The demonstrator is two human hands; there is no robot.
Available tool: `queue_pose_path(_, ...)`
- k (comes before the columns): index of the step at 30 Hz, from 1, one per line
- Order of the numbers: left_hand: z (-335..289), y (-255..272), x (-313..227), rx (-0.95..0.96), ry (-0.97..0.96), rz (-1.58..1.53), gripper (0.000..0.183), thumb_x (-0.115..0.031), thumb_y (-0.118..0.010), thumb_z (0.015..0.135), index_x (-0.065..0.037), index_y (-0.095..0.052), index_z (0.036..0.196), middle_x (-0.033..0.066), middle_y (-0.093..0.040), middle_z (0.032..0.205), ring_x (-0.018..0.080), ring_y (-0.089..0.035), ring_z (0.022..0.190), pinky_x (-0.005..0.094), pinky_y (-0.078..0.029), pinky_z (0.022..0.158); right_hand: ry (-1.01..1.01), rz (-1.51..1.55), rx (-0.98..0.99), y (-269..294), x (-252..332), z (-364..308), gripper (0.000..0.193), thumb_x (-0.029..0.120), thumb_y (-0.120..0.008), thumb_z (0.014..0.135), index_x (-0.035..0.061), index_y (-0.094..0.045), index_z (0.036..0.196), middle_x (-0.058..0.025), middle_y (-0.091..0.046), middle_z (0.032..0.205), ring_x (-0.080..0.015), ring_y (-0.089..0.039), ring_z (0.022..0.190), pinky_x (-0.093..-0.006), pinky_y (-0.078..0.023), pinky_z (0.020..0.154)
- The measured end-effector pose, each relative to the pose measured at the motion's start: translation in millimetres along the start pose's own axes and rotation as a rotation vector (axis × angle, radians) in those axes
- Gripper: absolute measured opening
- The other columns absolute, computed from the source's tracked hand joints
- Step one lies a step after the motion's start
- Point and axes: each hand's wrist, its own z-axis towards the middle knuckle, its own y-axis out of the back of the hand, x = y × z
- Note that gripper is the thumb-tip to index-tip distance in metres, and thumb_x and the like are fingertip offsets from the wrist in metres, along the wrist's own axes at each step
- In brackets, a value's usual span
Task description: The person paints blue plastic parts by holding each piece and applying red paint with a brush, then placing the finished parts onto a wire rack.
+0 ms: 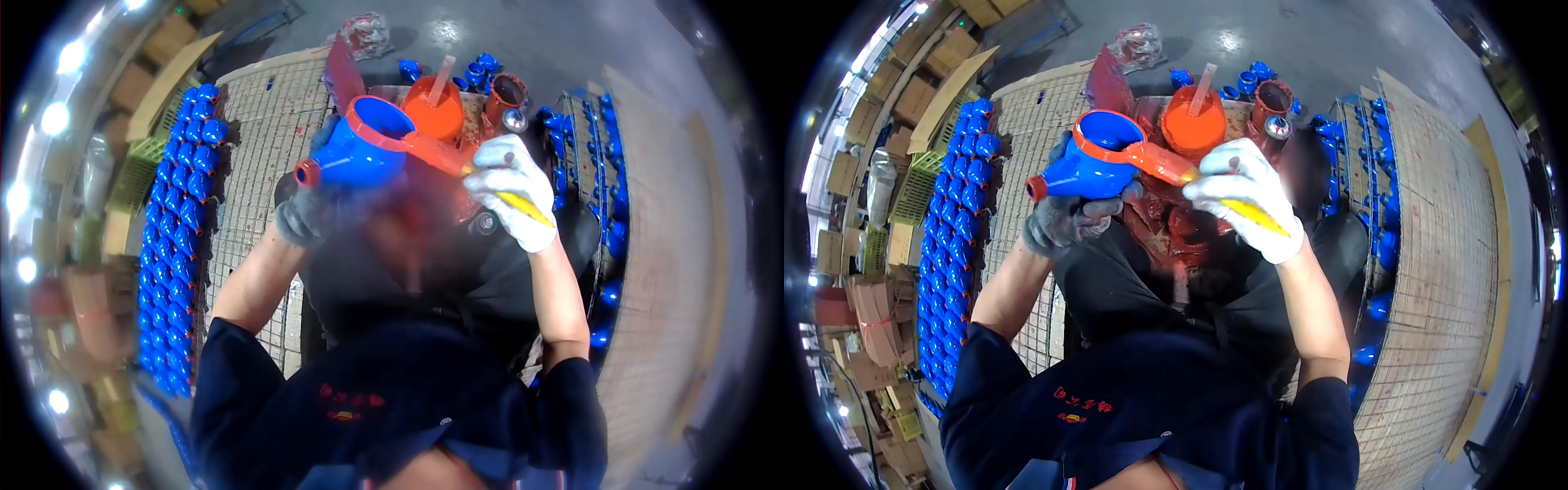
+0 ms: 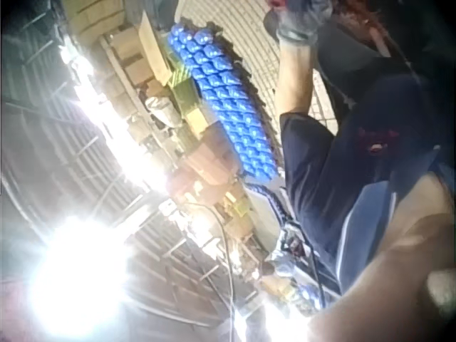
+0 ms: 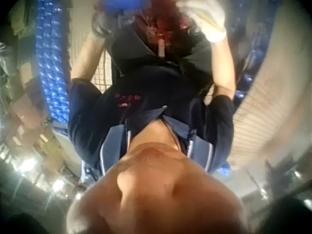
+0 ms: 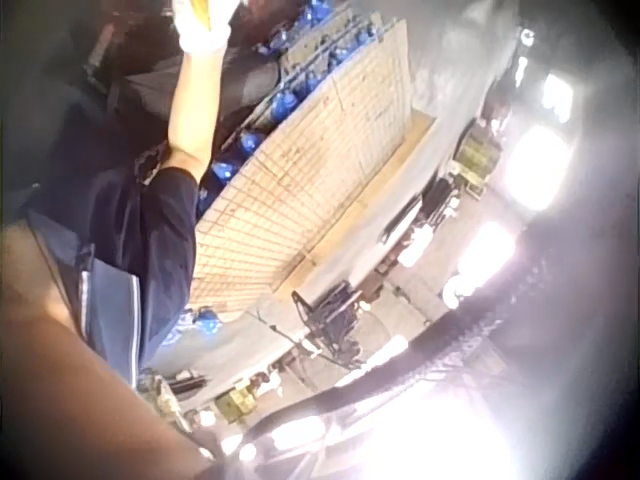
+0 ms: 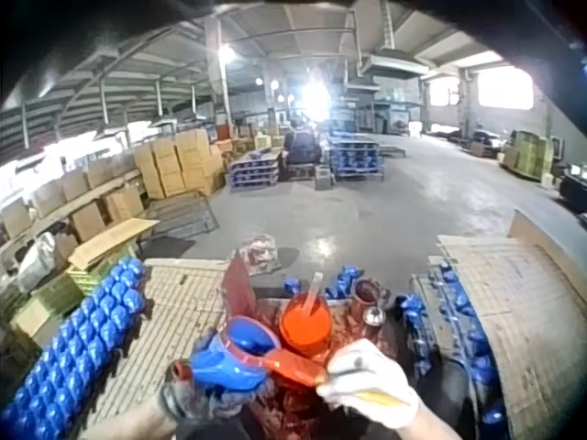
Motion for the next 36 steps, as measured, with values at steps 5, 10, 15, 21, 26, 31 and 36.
queue_pose_path(5,1.8,10.7,-15.1,-0.094,0.213,0.021,0.075,-0.057,-0.047,0.102,0.004,-0.040,0.145,0.0345,-0.063,0.110,0.0325,-0.067,0.061,0.0331,-0.062,0.055,-0.162,0.316,-0.139,-8.6,-10.1,-10.0,0.022,0.000,-0.074,0.080,0.0000,-0.076,0.102,-0.0151,-0.061,0.117,-0.0250,-0.061,0.103,-0.0296,-0.055,0.079)
queue_pose_path(10,8.1,-12.7,-14.5,-0.044,-0.021,0.108,0.073,-0.056,-0.056,0.099,-0.003,-0.042,0.146,0.0261,-0.061,0.127,0.0349,-0.071,0.098,0.0393,-0.065,0.074,-0.127,0.341,-0.394,12.6,-10.5,-8.8,0.007,0.007,-0.065,0.091,0.0017,-0.067,0.094,-0.0166,-0.066,0.101,-0.0278,-0.061,0.095,-0.0403,-0.049,0.087)
queue_pose_path(15,9.1,-21.3,13.8,-0.123,-0.556,1.459,0.078,-0.043,-0.092,0.071,-0.008,-0.054,0.130,0.0136,-0.064,0.115,0.0250,-0.067,0.100,0.0383,-0.058,0.082,-0.322,-0.045,-0.394,38.9,3.3,25.1,0.021,0.019,-0.067,0.098,0.0030,-0.072,0.111,-0.0083,-0.075,0.102,-0.0128,-0.071,0.086,-0.0266,-0.055,0.081)
queue_pose_path(21,-1.0,-57.0,38.9,0.135,-0.647,1.952,0.087,-0.043,-0.094,0.064,-0.010,-0.053,0.133,0.0147,-0.061,0.124,0.0345,-0.069,0.100,0.0442,-0.058,0.083,-0.703,0.031,0.104,42.4,-3.2,61.8,0.038,0.037,-0.061,0.102,0.0006,-0.065,0.092,-0.0060,-0.062,0.068,-0.0140,-0.056,0.059,-0.0334,-0.046,0.058)
queue_pose_path(26,4.9,-49.9,41.3,0.183,-0.505,1.785,0.084,-0.044,-0.092,0.068,-0.009,-0.056,0.134,0.0135,-0.064,0.123,0.0310,-0.069,0.105,0.0416,-0.057,0.088,-0.731,-0.115,0.252,42.3,3.7,57.8,0.045,0.041,-0.059,0.102,0.0004,-0.065,0.085,-0.0097,-0.062,0.064,-0.0200,-0.061,0.059,-0.0363,-0.047,0.060)
queue_pose_path(31,6.0,-36.8,33.8,0.018,0.064,0.863,0.076,-0.040,-0.090,0.075,-0.007,-0.057,0.135,0.0111,-0.067,0.122,0.0234,-0.068,0.106,0.0365,-0.058,0.090,-0.512,-0.307,0.057,27.5,-9.7,21.4,0.039,0.039,-0.063,0.100,0.0031,-0.071,0.111,-0.0082,-0.069,0.075,-0.0202,-0.067,0.067,-0.0345,-0.050,0.066)
queue_pose_path(36,-0.9,-25.4,33.5,0.002,0.028,0.207,0.061,-0.039,-0.063,0.100,0.002,-0.049,0.144,0.0195,-0.060,0.139,0.0306,-0.061,0.126,0.0438,-0.049,0.110,-0.586,0.326,-0.268,14.7,-7.4,5.0,0.013,0.015,-0.066,0.098,0.0042,-0.068,0.106,-0.0061,-0.069,0.100,-0.0136,-0.066,0.094,-0.0299,-0.052,0.084)
